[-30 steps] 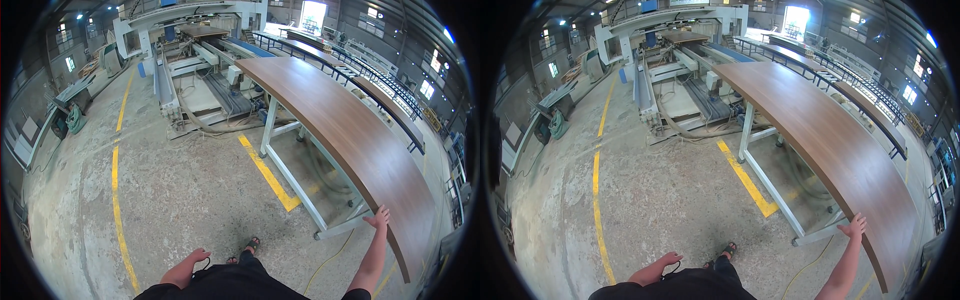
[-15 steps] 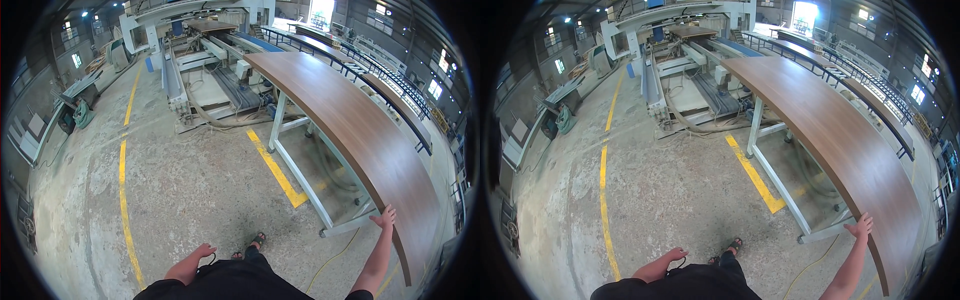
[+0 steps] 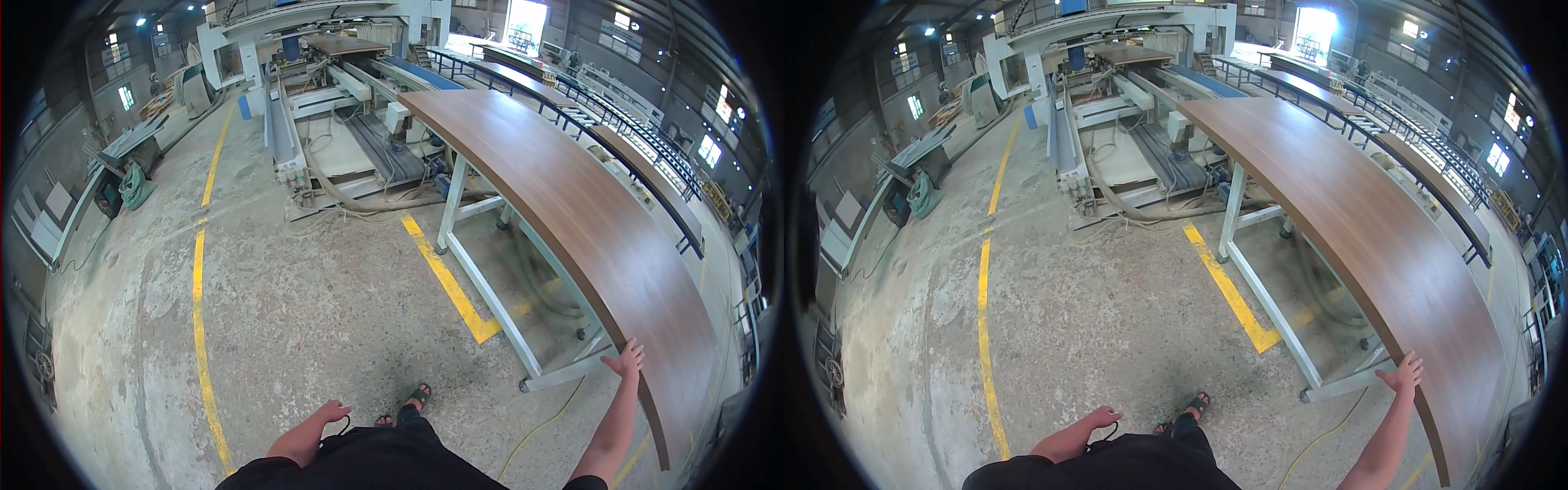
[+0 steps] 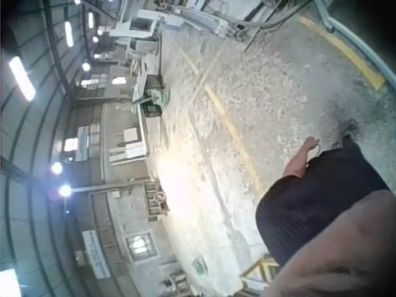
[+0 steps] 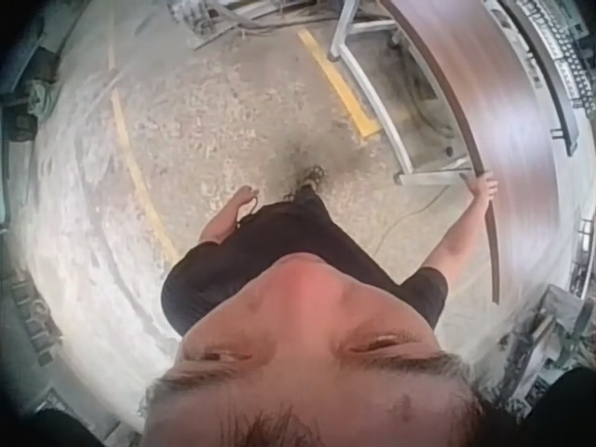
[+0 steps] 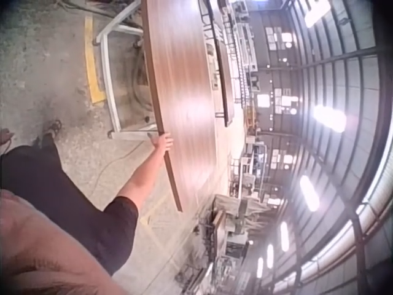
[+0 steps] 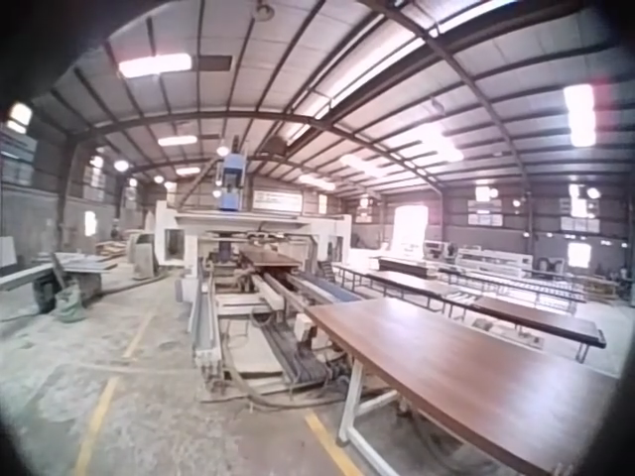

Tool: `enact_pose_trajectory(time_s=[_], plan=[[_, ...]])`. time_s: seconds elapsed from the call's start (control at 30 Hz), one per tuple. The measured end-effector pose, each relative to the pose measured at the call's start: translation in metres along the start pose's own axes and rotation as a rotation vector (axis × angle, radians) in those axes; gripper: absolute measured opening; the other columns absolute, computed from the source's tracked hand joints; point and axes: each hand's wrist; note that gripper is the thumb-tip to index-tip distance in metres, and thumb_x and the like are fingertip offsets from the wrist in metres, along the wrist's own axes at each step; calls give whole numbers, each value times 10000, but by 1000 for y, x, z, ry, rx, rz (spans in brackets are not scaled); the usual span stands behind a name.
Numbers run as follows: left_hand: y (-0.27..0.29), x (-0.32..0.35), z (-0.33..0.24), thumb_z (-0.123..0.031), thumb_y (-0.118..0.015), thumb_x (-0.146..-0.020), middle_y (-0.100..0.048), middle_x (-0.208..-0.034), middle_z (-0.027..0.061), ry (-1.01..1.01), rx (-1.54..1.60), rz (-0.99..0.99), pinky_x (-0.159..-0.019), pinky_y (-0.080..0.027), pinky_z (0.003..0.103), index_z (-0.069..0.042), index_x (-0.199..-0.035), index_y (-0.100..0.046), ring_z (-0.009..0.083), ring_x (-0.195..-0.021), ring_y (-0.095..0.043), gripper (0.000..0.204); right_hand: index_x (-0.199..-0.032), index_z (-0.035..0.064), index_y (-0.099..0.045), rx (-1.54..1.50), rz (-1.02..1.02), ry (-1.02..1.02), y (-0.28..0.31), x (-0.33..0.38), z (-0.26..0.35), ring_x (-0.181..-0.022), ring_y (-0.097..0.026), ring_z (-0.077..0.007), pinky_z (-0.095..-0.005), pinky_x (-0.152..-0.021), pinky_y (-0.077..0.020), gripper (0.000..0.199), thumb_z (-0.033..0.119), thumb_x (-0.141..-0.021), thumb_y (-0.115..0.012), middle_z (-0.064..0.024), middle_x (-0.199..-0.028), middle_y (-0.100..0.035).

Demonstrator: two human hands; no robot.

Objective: Moving a large wooden table top onto a support frame within a factory setting.

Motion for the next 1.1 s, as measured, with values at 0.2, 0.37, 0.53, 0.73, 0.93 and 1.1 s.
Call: enact_pose_trajectory(time_s=[0.2,0.37,0.53,0.73,0.93,1.1], plan=[[5,5,-5,-691,-606,-893,-577,-1425,284,5,13,6,-1119,-447,453,43,-1377,-599,406,-1338,-555,880,-1650,99,41,8,-8,7,0,1,0,-1577,-26,-456,-595,-1260,-127,1445,529,-655,-914,-287,-1698,23],[8,7,-7,-687,-605,-895,-577,-1427,279,5,12,-4,-1118,-448,450,45,-1378,-598,404,-1341,-553,876,-1650,102,46,1,-3,7,2,3,2,-1577,-25,-458,-596,-1260,-124,1443,527,-659,-913,-284,-1699,28],[11,7,-8,-689,-606,-891,-587,-1418,270,9,17,2,-1118,-447,448,41,-1375,-603,399,-1332,-561,876,-1650,104,50,-2,-8,0,1,2,1,-1577,-22,-458,-595,-1261,-121,1445,522,-658,-914,-282,-1700,31],[10,6,-9,-688,-610,-887,-589,-1417,267,19,30,-11,-1117,-447,445,36,-1363,-615,397,-1335,-558,866,-1651,105,45,-3,-5,0,2,4,2,-1578,-23,-453,-592,-1263,-121,1441,514,-659,-917,-276,-1702,30],[8,5,-7,-687,-610,-883,-589,-1418,266,9,18,-17,-1122,-443,446,31,-1359,-621,394,-1335,-558,861,-1651,110,40,-2,-7,-6,2,4,2,-1579,-17,-448,-599,-1261,-126,1437,488,-661,-930,-274,-1703,33],[7,3,-4,-688,-607,-886,-591,-1415,268,1,6,-16,-1123,-442,450,33,-1360,-619,396,-1338,-556,863,-1651,112,44,-9,-9,-4,1,3,4,-1578,-12,-450,-597,-1261,-124,1442,484,-658,-934,-275,-1702,35]])
Point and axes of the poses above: each hand's wrist, its own x-axis away from the middle knuckle, its own y-axis out of the back of the hand, z = x × y
